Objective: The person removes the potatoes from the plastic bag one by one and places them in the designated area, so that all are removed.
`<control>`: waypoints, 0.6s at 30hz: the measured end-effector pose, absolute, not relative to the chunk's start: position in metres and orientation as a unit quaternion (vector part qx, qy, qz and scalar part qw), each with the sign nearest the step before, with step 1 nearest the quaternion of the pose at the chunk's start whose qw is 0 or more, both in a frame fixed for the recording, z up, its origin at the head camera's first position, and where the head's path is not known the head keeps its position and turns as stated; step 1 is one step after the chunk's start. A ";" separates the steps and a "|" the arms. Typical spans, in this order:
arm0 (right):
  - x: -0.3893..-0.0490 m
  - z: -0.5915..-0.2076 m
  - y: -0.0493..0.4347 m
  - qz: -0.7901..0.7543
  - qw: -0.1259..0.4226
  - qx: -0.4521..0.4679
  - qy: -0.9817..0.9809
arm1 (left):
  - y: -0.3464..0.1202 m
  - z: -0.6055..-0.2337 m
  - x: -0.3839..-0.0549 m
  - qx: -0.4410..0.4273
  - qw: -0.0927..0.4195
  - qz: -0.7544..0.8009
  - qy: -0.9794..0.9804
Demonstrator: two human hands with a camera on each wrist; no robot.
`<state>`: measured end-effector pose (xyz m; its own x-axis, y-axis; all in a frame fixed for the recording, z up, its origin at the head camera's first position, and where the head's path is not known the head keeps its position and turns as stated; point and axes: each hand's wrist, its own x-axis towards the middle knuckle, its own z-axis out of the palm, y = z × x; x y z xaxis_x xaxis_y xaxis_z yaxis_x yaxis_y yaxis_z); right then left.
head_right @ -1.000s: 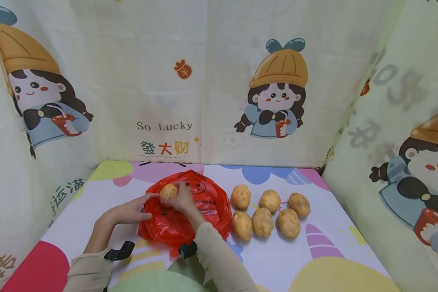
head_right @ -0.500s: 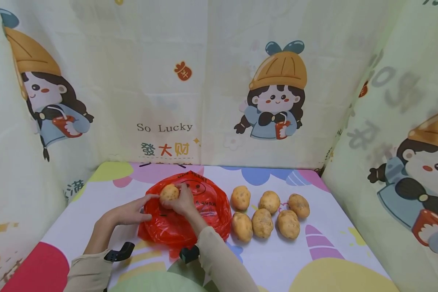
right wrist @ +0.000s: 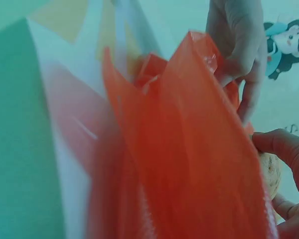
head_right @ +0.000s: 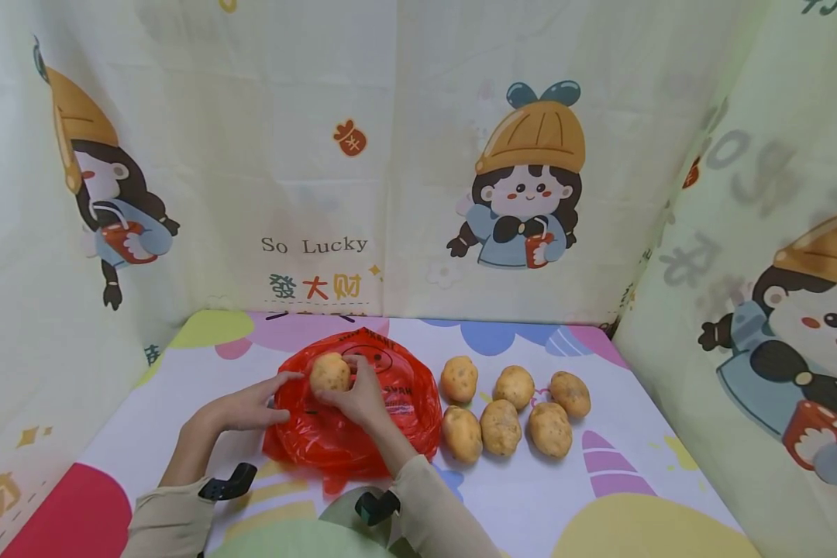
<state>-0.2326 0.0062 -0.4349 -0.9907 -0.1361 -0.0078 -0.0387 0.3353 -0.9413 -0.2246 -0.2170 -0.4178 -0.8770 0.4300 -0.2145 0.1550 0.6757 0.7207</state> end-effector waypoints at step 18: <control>-0.192 -0.419 0.027 -0.595 0.054 -0.106 0.795 | -0.217 -0.418 -0.226 0.158 0.190 0.378 0.892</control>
<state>-0.1924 0.0269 -0.4188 -0.9718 -0.2323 0.0402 -0.1040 0.2690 -0.9575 -0.2256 -0.2172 -0.4183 -0.8775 0.4259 -0.2203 0.1376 0.6637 0.7352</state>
